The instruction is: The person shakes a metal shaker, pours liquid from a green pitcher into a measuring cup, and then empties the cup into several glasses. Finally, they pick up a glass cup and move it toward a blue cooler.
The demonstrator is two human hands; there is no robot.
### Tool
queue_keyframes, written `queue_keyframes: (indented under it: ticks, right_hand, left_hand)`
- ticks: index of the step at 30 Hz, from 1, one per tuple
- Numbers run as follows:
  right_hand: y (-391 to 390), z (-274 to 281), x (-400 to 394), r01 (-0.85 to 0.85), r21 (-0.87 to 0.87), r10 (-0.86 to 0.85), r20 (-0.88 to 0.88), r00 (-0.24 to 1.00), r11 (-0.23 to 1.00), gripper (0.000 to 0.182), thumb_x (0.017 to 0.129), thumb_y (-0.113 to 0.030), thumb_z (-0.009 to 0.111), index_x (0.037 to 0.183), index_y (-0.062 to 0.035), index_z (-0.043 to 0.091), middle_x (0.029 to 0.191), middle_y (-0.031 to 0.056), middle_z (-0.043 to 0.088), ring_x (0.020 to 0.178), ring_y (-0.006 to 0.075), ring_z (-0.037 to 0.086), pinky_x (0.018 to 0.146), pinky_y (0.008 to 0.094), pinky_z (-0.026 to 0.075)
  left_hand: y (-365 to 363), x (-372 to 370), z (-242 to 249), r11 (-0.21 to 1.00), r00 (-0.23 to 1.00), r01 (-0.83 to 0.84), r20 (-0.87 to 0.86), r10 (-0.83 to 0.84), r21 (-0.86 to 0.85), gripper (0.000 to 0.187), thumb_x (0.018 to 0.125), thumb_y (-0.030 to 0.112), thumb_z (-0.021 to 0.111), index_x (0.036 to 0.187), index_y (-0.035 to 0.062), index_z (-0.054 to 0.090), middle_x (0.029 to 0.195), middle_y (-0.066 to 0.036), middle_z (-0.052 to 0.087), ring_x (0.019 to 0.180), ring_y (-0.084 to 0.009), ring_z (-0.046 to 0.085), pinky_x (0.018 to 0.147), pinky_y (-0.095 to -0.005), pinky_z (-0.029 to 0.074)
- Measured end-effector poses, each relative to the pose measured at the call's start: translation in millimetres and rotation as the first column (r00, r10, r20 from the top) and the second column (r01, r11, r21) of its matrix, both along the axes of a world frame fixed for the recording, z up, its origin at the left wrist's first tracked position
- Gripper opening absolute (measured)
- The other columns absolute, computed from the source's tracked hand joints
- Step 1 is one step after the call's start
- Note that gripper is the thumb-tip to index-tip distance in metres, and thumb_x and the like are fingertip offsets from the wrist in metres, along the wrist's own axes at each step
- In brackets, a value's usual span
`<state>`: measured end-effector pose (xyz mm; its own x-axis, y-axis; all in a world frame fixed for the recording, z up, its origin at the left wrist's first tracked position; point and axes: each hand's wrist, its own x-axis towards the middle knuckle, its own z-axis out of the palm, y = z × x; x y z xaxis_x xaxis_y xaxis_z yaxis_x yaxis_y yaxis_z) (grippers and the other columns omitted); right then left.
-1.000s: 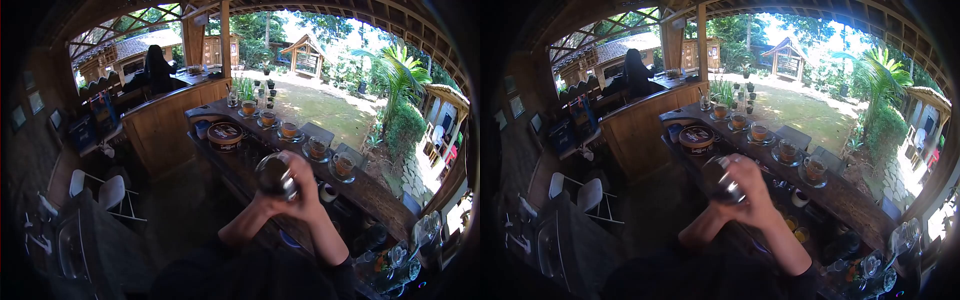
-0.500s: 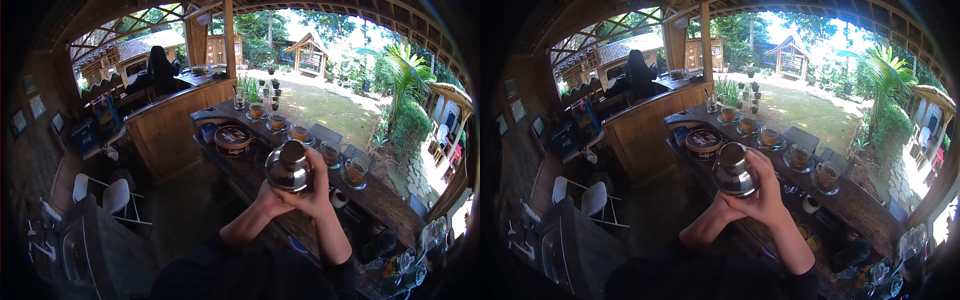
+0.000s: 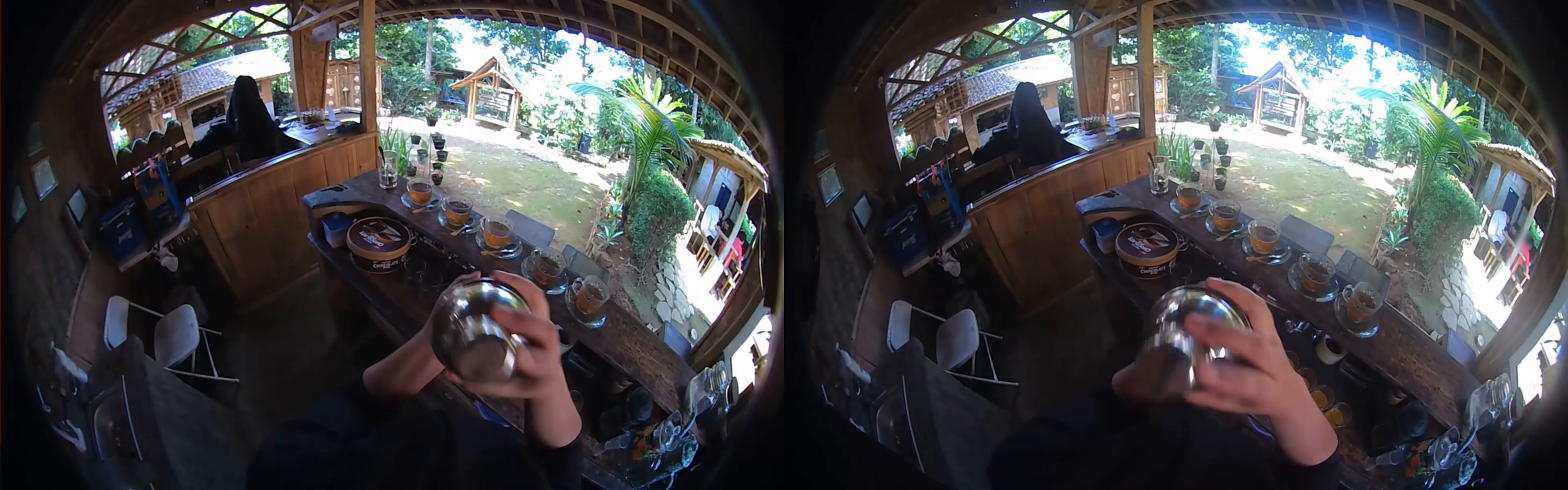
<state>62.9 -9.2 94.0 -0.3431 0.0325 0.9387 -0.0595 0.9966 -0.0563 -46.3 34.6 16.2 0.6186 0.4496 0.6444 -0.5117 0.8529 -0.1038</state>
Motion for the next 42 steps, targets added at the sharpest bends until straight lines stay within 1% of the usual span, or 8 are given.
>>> queue_keyframes:
  ticks: [5, 10, 17, 23, 29, 31, 36, 42]
  right_hand:
    - [4, -11, -20, 0.034, 0.316, -0.004, -0.094, 0.996, 0.948, 0.063, 0.055, -0.014, 0.077, 0.109, -0.0349, 0.051, 0.114, -0.0041, 0.053, 0.108, 0.0395, 0.050, 0.092, 0.0566, 0.036]
    - [38, -49, 0, 0.365, 0.096, -0.377, 0.213, 0.901, 0.926, 0.050, 0.063, -0.024, 0.075, 0.108, -0.0187, 0.054, 0.122, 0.0078, 0.049, 0.115, 0.0438, 0.041, 0.089, 0.0565, 0.036]
    - [-36, 2, -5, 0.221, 0.477, -0.369, 0.240, 0.898, 0.850, 0.055, 0.073, -0.016, 0.066, 0.120, -0.0326, 0.044, 0.124, -0.0028, 0.048, 0.114, 0.0356, 0.046, 0.093, 0.0582, 0.031]
    - [5, -35, 78, 0.590, -0.093, -0.591, 0.018, 0.806, 0.802, 0.086, 0.058, -0.016, 0.083, 0.127, -0.0221, 0.033, 0.124, 0.0171, 0.041, 0.118, 0.0353, 0.040, 0.092, 0.0511, 0.037]
    - [-97, -23, 99, 0.904, -0.072, -0.754, -0.581, 0.305, 0.421, 0.062, 0.085, -0.027, 0.057, 0.132, -0.0079, 0.021, 0.117, 0.0122, 0.044, 0.109, 0.0337, 0.047, 0.086, 0.0439, 0.047]
    - [-118, -42, 105, 0.980, -0.184, -0.756, -0.631, -0.174, -0.072, 0.052, 0.092, -0.029, 0.046, 0.133, -0.0078, 0.021, 0.116, 0.0089, 0.045, 0.113, 0.0330, 0.045, 0.091, 0.0439, 0.046]
    - [-164, 3, 153, 0.954, 0.095, -0.913, -0.277, 0.298, 0.283, 0.087, 0.062, -0.034, 0.080, 0.130, -0.0273, 0.026, 0.129, 0.0180, 0.032, 0.112, 0.0346, 0.045, 0.090, 0.0441, 0.045]
    - [-256, 0, 132, 0.996, 0.076, -0.970, -0.243, -0.025, -0.044, 0.094, 0.060, -0.049, 0.076, 0.132, -0.0234, 0.021, 0.129, 0.0182, 0.031, 0.110, 0.0350, 0.046, 0.090, 0.0432, 0.045]
  left_hand:
    - [44, -8, 18, 0.888, 0.854, -0.235, -0.352, 0.384, 0.396, 0.036, 0.086, 0.041, 0.049, 0.111, 0.0155, 0.052, 0.104, -0.012, 0.052, 0.092, -0.0251, 0.052, 0.080, -0.0399, 0.045]
    - [48, 20, -56, 0.885, 0.661, -0.456, -0.631, 0.406, 0.092, 0.031, 0.084, 0.044, 0.051, 0.099, 0.0184, 0.058, 0.107, -0.006, 0.053, 0.094, -0.0231, 0.050, 0.078, -0.0388, 0.042]
    - [46, 31, 32, 0.855, 0.967, -0.144, -0.112, 0.228, 0.498, 0.036, 0.086, 0.043, 0.044, 0.097, 0.0094, 0.051, 0.095, -0.010, 0.043, 0.085, -0.0238, 0.044, 0.072, -0.0358, 0.039]
    - [53, 81, -26, 0.966, 0.868, 0.204, -0.426, -0.254, -0.160, 0.041, 0.085, 0.040, 0.048, 0.114, 0.0114, 0.053, 0.105, -0.010, 0.057, 0.099, -0.0292, 0.057, 0.081, -0.0453, 0.047]
    - [4, 138, 50, 0.785, 0.877, 0.207, -0.467, 0.117, 0.584, 0.063, 0.079, 0.037, 0.055, 0.130, 0.0030, 0.036, 0.122, -0.017, 0.047, 0.113, -0.0283, 0.048, 0.096, -0.0402, 0.039]
    - [-21, 150, 63, 0.667, 0.943, 0.137, -0.302, 0.138, 0.732, 0.065, 0.079, 0.035, 0.058, 0.129, 0.0006, 0.036, 0.119, -0.015, 0.047, 0.113, -0.0279, 0.047, 0.096, -0.0398, 0.039]
    - [-52, 230, 33, 0.714, 0.856, 0.383, -0.515, -0.036, 0.586, 0.063, 0.086, 0.051, 0.045, 0.124, 0.0016, 0.041, 0.119, -0.014, 0.052, 0.110, -0.0239, 0.051, 0.096, -0.0415, 0.037]
    - [-104, 219, 107, 0.451, 0.980, 0.050, -0.131, 0.149, 0.891, 0.059, 0.089, 0.051, 0.040, 0.126, 0.0055, 0.039, 0.119, -0.013, 0.046, 0.113, -0.0200, 0.044, 0.094, -0.0368, 0.036]
